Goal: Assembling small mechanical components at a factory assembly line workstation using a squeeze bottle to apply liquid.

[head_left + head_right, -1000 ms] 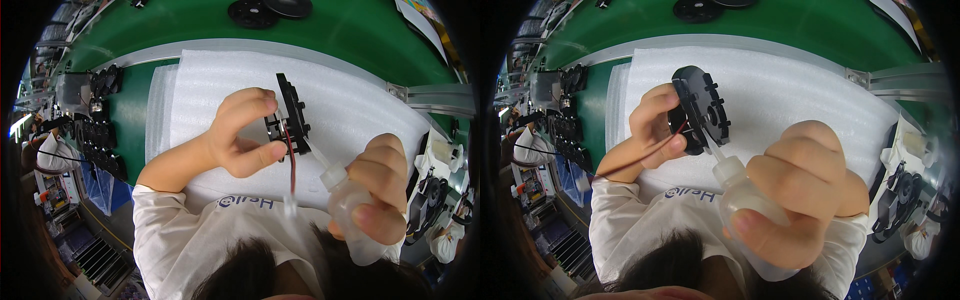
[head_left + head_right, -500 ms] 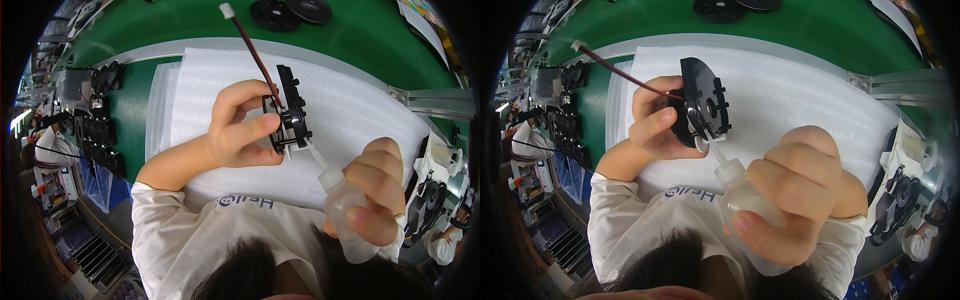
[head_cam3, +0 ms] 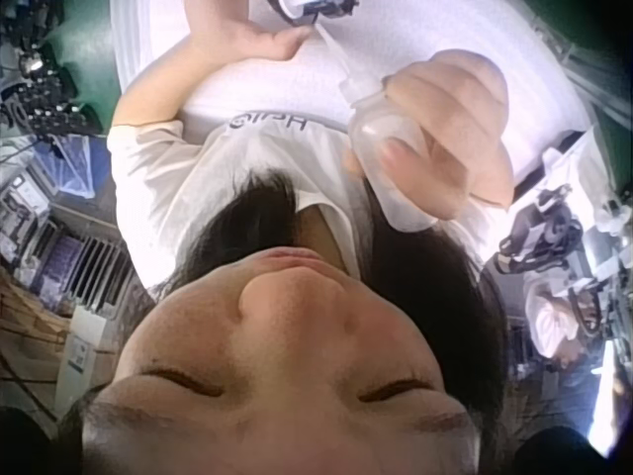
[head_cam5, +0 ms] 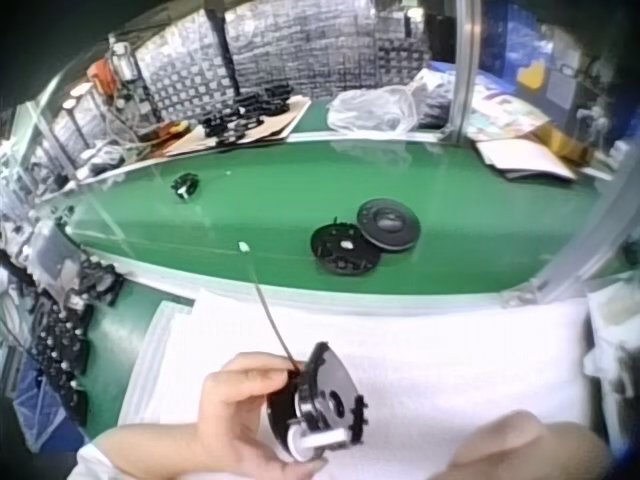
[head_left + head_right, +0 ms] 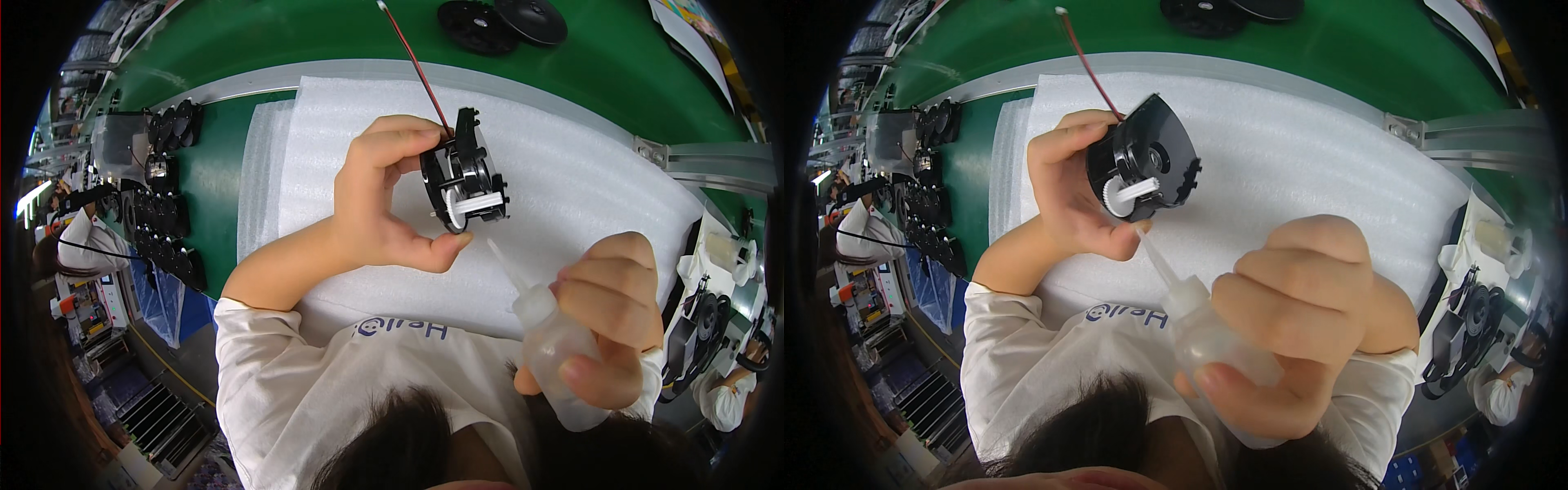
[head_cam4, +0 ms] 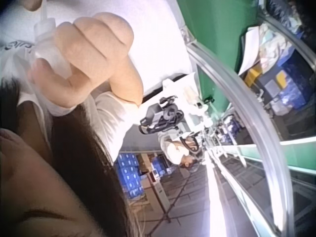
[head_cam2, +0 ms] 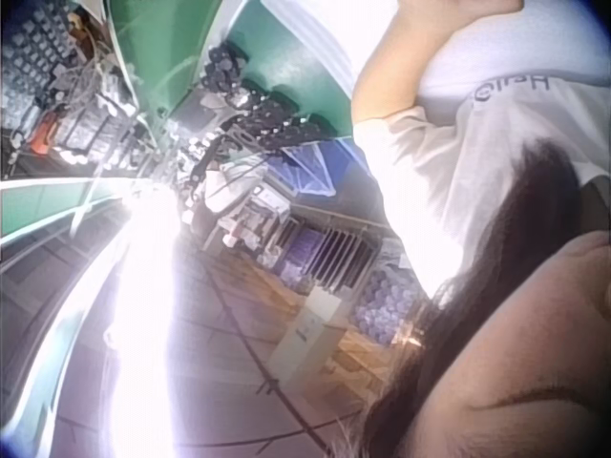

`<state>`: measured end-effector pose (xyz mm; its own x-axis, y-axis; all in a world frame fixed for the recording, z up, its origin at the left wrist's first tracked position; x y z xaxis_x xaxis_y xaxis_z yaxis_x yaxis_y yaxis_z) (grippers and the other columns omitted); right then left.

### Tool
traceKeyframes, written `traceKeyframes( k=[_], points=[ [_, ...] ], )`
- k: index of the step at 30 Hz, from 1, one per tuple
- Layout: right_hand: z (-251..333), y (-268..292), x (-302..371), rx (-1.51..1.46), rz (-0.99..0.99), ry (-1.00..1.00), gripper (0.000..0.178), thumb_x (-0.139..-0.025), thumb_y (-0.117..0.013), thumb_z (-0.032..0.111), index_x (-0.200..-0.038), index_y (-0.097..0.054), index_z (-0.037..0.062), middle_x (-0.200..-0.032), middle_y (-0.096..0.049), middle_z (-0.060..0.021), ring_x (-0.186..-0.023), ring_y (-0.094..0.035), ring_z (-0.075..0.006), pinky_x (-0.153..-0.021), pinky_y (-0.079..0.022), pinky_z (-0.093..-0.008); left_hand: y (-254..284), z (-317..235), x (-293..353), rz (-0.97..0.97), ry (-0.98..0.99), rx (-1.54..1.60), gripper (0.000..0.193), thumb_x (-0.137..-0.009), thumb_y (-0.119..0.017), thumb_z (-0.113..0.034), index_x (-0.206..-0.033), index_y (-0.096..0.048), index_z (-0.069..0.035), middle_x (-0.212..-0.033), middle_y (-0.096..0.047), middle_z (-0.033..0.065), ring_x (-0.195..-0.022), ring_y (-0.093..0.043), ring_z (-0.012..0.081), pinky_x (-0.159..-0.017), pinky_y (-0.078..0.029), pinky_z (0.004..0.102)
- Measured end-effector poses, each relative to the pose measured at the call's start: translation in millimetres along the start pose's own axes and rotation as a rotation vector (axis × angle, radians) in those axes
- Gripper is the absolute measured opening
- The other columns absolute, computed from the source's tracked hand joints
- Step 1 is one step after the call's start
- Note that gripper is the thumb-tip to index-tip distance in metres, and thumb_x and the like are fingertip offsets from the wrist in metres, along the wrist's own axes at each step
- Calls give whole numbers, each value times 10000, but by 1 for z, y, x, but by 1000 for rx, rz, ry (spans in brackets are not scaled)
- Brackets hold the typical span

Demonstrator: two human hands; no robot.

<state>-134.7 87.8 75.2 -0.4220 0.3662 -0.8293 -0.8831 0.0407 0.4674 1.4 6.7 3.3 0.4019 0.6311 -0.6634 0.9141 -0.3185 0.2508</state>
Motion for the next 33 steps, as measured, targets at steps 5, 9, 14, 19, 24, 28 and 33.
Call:
traceKeyframes(
  k=[5,9,14,19,24,28,33],
  points=[
    [-4,4,1,32,-30,-22,412,-734,-625,369,-989,-387,148,-750,-473,-90,-549,-444,-199,-445,-319,-294,-3,4,0,47,103,53,758,-521,-772,-163,-1101,-319,19,-1049,-413,166,-950,-492,215,-809,-467,317],
    [-6,2,2,25,2,-44,437,-730,-629,357,-1028,-387,148,-772,-485,-107,-570,-452,-210,-457,-327,-305,-2,6,0,37,118,80,762,-526,-777,-168,-1102,-311,12,-1054,-411,160,-945,-493,204,-828,-453,320],
    [-8,-3,3,29,39,-84,441,-730,-631,332,-1047,-389,143,-794,-496,-120,-580,-454,-219,-476,-334,-316,-2,5,2,26,116,94,768,-525,-785,-175,-1101,-311,9,-1055,-409,156,-940,-497,201,-827,-449,317],
    [-9,-2,1,-1,56,-83,430,-731,-633,284,-1052,-388,136,-795,-497,-124,-585,-454,-220,-487,-335,-323,-7,12,4,56,243,198,714,-591,-760,-217,-1083,-308,36,-998,-450,152,-925,-494,177,-803,-446,297],
    [-10,-5,3,-3,43,-63,436,-725,-636,272,-1055,-386,134,-792,-497,-123,-583,-452,-214,-479,-330,-318,-4,14,5,-8,308,312,638,-673,-703,-260,-1072,-310,47,-973,-458,140,-885,-487,153,-764,-431,271],
    [-11,-4,3,4,42,-51,427,-730,-628,267,-1055,-386,132,-785,-497,-117,-576,-448,-206,-471,-319,-308,-6,32,14,-102,553,578,587,-706,-657,-308,-1061,-325,21,-973,-462,117,-849,-480,132,-741,-427,262],
    [-11,-5,3,9,26,-36,399,-752,-609,267,-1054,-388,130,-764,-492,-106,-552,-436,-194,-457,-305,-299,-8,36,20,-141,681,670,550,-724,-605,-381,-1036,-348,-9,-934,-481,79,-828,-465,116,-723,-404,258]
  ],
)
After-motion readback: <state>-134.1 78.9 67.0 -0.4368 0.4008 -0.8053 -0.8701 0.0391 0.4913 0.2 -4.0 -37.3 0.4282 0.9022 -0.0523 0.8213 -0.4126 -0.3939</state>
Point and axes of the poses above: each hand's wrist, its own x-axis away from the middle knuckle, its own y-axis out of the back of the hand, z = x × y, the point moved 9 cm from there along -x, towards the middle knuckle
